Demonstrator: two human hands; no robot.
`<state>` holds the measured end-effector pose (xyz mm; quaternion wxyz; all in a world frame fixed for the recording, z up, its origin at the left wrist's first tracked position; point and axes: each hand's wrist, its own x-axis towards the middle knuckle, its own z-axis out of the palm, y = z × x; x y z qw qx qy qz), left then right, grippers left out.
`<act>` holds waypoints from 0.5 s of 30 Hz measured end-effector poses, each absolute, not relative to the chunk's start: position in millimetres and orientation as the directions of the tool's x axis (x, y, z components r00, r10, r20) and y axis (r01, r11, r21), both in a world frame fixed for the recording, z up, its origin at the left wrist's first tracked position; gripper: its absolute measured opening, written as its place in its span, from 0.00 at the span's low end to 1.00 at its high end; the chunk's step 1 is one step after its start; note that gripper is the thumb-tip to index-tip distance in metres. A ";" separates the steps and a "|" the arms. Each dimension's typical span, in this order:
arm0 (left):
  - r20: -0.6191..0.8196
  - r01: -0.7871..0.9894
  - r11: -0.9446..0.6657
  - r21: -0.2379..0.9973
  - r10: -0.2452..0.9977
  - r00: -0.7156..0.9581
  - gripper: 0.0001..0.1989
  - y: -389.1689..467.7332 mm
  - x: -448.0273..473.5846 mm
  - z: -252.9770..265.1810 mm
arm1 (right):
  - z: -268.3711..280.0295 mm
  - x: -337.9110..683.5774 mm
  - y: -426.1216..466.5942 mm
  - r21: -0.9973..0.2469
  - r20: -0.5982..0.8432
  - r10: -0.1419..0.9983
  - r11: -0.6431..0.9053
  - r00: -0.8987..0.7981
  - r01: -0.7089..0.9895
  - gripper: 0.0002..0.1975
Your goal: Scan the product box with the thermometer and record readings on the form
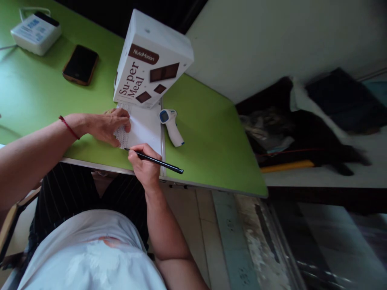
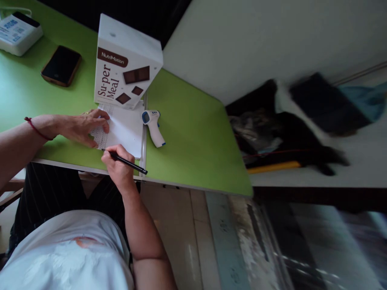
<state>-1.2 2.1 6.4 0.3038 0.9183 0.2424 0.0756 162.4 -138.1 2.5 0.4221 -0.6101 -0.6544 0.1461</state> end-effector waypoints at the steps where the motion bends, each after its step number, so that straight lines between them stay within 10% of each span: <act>1: -0.017 0.407 -0.693 0.595 0.495 0.868 0.28 2.2 -0.9 6.5 | 2.6 162.2 -138.0 -0.705 0.369 0.924 0.209 0.098 0.678 0.12; 15: -0.023 0.417 -0.686 0.597 0.505 0.863 0.29 2.7 -0.8 5.8 | 2.7 161.1 -137.6 -0.722 0.375 0.918 0.201 0.131 0.662 0.12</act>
